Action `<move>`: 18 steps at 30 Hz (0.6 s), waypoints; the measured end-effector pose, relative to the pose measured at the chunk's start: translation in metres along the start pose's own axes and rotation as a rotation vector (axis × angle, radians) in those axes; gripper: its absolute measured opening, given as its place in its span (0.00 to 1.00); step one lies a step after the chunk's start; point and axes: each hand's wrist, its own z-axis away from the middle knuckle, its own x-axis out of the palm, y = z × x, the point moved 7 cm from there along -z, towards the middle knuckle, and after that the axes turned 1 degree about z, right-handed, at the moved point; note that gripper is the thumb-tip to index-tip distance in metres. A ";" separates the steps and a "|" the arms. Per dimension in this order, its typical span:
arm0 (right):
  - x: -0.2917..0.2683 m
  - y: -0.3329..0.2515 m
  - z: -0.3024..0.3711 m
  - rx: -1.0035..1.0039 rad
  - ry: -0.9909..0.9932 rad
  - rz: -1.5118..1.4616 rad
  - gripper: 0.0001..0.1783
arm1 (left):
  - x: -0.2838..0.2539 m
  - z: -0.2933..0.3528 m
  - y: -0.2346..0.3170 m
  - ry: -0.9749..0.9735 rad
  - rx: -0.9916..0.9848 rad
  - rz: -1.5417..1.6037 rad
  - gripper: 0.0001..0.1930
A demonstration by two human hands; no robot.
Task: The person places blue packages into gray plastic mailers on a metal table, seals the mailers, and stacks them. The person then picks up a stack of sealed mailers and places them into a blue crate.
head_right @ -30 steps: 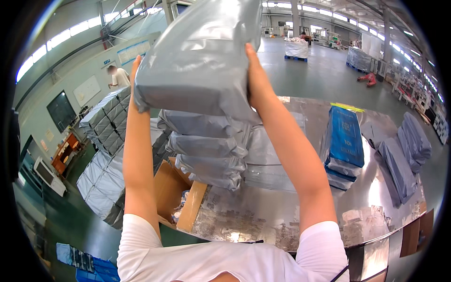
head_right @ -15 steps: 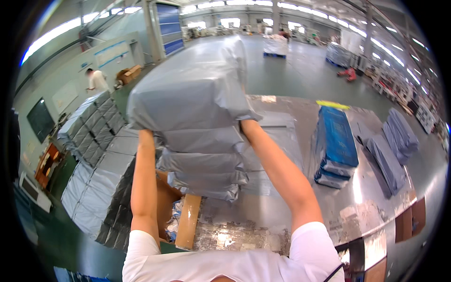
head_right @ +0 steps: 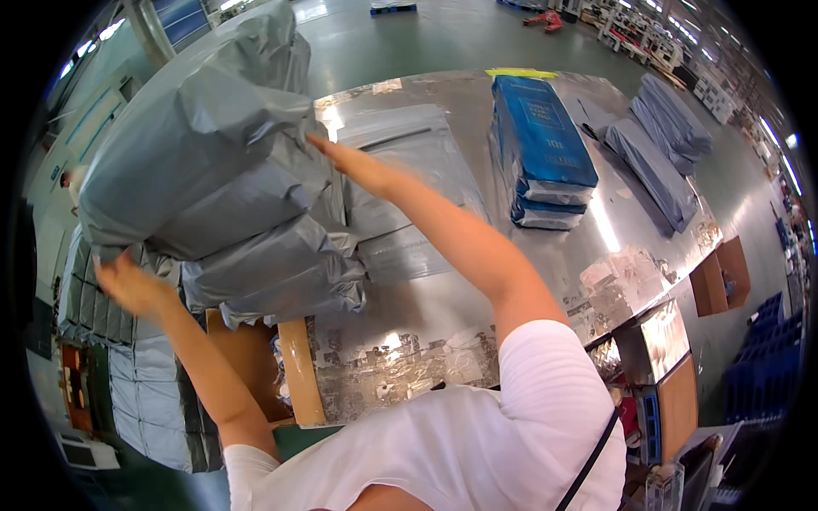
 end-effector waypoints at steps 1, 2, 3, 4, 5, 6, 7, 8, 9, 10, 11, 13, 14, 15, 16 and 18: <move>-0.016 0.028 0.026 -0.001 -0.064 0.249 0.30 | 0.005 0.029 0.044 -0.034 0.218 -0.049 0.16; -0.054 0.083 0.071 0.037 0.042 0.731 0.30 | 0.026 0.067 0.078 -0.152 0.380 -0.010 0.15; -0.077 0.130 0.122 0.157 0.046 0.998 0.30 | 0.047 0.107 0.109 -0.331 0.515 0.056 0.14; -0.092 0.168 0.187 0.306 -0.004 1.127 0.31 | 0.076 0.153 0.126 -0.569 0.576 0.155 0.12; -0.095 0.193 0.251 0.419 -0.076 1.198 0.31 | 0.105 0.198 0.133 -0.798 0.559 0.228 0.11; -0.088 0.202 0.311 0.485 -0.141 1.232 0.31 | 0.139 0.244 0.120 -0.998 0.442 0.247 0.10; -0.080 0.199 0.371 0.545 -0.187 1.256 0.32 | 0.171 0.288 0.089 -1.130 0.233 0.231 0.11; -0.071 0.188 0.426 0.599 -0.201 1.273 0.33 | 0.195 0.323 0.052 -1.174 0.026 0.216 0.09; -0.062 0.172 0.475 0.649 -0.198 1.294 0.33 | 0.217 0.352 0.012 -1.162 -0.057 0.139 0.07; -0.054 0.154 0.518 0.704 -0.156 1.311 0.34 | 0.239 0.377 -0.030 -1.148 -0.137 0.061 0.06; -0.047 0.137 0.560 0.766 -0.088 1.327 0.35 | 0.261 0.400 -0.069 -1.152 -0.154 -0.034 0.06; -0.037 0.121 0.637 0.910 0.132 1.298 0.35 | 0.297 0.428 -0.152 -1.152 -0.162 -0.289 0.06; -0.036 0.126 0.684 0.959 0.264 1.293 0.31 | 0.311 0.432 -0.189 -1.145 -0.154 -0.440 0.07; -0.014 0.129 0.733 1.066 0.381 1.336 0.24 | 0.335 0.441 -0.213 -1.204 -0.124 -0.570 0.08; 0.002 0.128 0.762 1.188 0.466 1.299 0.24 | 0.347 0.449 -0.243 -1.258 -0.105 -0.712 0.08; 0.019 0.127 0.796 1.390 0.568 1.185 0.22 | 0.366 0.450 -0.282 -1.241 -0.080 -0.837 0.09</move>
